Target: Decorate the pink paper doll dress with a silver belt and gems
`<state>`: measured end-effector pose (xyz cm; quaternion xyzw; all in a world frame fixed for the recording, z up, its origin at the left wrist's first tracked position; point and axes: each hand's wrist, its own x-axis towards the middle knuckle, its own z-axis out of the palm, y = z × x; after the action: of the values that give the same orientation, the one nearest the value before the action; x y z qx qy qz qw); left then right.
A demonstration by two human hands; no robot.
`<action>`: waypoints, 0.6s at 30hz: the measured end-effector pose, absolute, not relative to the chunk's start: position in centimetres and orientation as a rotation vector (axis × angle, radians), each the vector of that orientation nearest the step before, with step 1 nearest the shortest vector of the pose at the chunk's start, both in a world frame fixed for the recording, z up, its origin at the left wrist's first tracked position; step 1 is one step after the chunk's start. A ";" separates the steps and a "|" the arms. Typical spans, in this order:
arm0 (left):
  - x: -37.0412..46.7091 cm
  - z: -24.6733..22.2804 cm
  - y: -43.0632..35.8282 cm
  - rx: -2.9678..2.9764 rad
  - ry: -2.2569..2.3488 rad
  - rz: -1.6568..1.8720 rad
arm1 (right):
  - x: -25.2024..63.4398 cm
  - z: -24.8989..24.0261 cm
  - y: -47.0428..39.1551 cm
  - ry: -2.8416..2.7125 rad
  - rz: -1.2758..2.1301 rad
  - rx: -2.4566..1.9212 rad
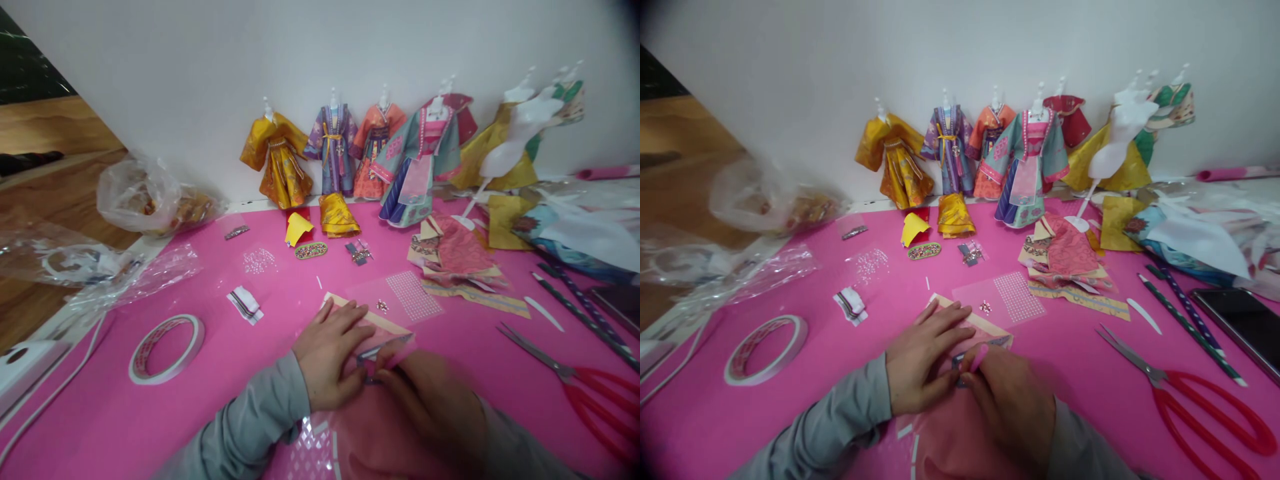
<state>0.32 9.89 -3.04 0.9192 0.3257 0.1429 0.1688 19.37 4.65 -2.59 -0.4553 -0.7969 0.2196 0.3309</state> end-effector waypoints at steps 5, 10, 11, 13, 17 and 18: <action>0.2 -3.2 9.9 2.630 0.922 0.405 | 19.6 -2.6 4.5 -2.018 0.602 -1.176; 0.2 -3.1 9.9 2.641 0.922 0.403 | 20.7 -2.1 4.6 -1.762 0.744 -1.248; 0.2 -3.0 9.9 2.638 0.924 0.403 | 20.9 -2.0 4.6 -1.704 0.805 -1.250; 0.2 -3.0 9.8 2.629 0.928 0.401 | 21.4 -1.7 4.8 -1.594 0.899 -1.244; 0.2 -3.1 9.8 2.629 0.939 0.414 | 22.0 -1.3 5.5 -1.365 0.978 -1.248; 0.2 -3.1 9.7 2.633 0.937 0.420 | 22.2 -1.3 5.7 -1.305 0.983 -1.249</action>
<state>0.21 9.75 -3.14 0.9201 0.3275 0.1469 0.1568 22.18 5.68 -1.33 -0.5202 -0.5434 0.4093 0.5163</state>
